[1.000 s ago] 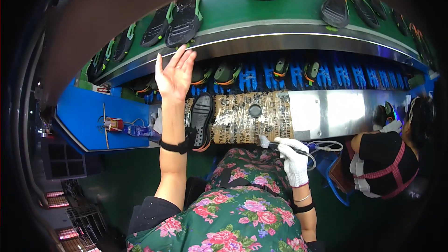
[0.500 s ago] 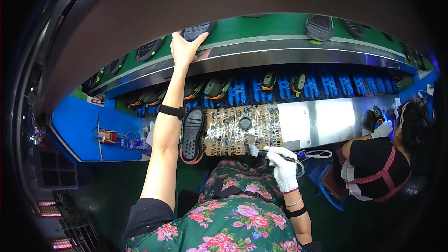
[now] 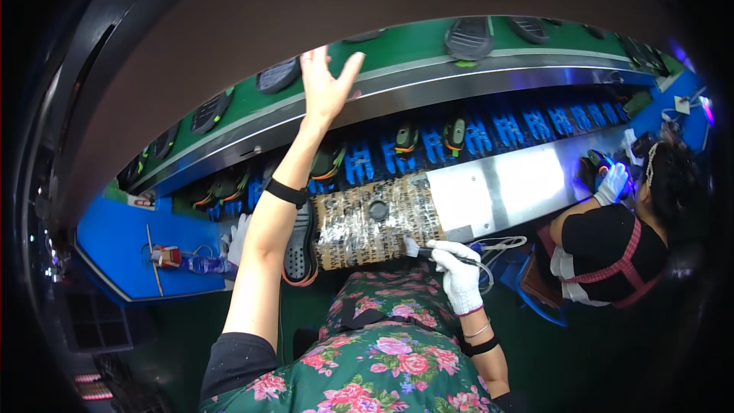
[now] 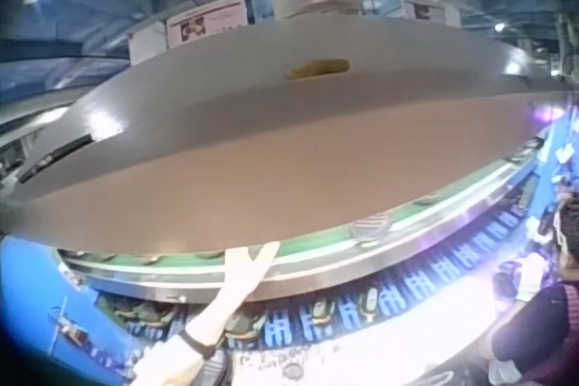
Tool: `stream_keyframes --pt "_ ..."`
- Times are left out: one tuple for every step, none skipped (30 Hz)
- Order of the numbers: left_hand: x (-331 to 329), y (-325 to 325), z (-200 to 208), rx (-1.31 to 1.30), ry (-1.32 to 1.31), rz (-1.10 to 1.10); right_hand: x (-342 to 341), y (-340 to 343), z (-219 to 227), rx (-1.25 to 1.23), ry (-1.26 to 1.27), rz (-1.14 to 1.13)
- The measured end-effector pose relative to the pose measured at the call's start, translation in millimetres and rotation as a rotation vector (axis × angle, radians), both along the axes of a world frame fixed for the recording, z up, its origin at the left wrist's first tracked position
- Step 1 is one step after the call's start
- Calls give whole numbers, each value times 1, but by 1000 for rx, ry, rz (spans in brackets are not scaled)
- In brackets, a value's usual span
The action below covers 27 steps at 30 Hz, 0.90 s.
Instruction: Applying adhesive to the underside of shoe soles using a brush.
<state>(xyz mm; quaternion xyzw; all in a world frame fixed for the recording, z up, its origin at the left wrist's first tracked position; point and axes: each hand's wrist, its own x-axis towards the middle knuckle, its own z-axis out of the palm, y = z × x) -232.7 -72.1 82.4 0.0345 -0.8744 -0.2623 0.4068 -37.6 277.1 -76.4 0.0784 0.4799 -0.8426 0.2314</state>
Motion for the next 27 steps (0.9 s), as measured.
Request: stream_keyframes --pt "-10 20 -4 1 -26 -53 0 2 -4 -10 5 -20" --pt "-15 40 -3 58 -94 -143 1 5 -5 -23 15 -26" --pt "-20 62 -4 114 -163 -234 0 7 -6 -22 19 -44" --pt "-27 85 -6 178 -212 -308 1 9 -6 -25 2 -53" --pt "-37 102 -12 81 -214 -310 1 10 -5 -29 -13 -58" --pt "-50 115 -16 69 -224 -334 1 13 -4 -23 -29 -65" --pt "-66 129 -21 59 -235 -365 3 17 -1 -22 -26 -86" --pt "-82 139 -26 78 -199 -351 4 19 4 -2 -44 -91" --pt "-95 141 -28 76 -195 -365 6 20 8 18 -63 -96" --pt "-112 149 -31 35 -233 -289 8 24 6 20 -71 -120" --pt "-126 155 -33 -8 -268 -207 9 28 6 30 -68 -127" --pt "-136 162 -36 11 -207 -219 11 32 3 19 -60 -137" --pt "-146 168 -39 8 -200 -234 13 35 1 6 -53 -143" --pt "-154 171 -41 1 -177 -235 15 37 0 27 -63 -142" --pt "-161 173 -42 -8 -155 -231 17 39 -1 22 -77 -158" --pt "-167 174 -40 4 -308 -281 20 40 -2 16 -84 -179" --pt "-170 175 -41 -1 -307 -282 23 40 -2 9 -91 -194" --pt "-170 173 -42 143 -326 -438 24 39 -4 2 -90 -190" --pt "-170 174 -45 289 -347 -597 25 42 -7 -10 -80 -192" --pt "-159 183 -36 365 -413 -707 26 47 -10 -16 -70 -209" --pt "-150 187 -30 363 -420 -716 26 52 -12 -25 -80 -227" --pt "-140 178 -22 327 -324 -725 28 53 -14 -41 -78 -237" --pt "-132 165 -16 292 -229 -736 28 53 -15 -53 -75 -250" --pt "-120 145 -9 114 -179 -577 27 53 -16 -36 -80 -245" --pt "-106 119 -1 -61 -126 -419 27 54 -19 -45 -75 -246" --pt "-96 91 7 -229 -148 -186 27 54 -22 -35 -75 -218" --pt "-88 63 13 -393 -166 49 26 51 -25 -25 -75 -191"
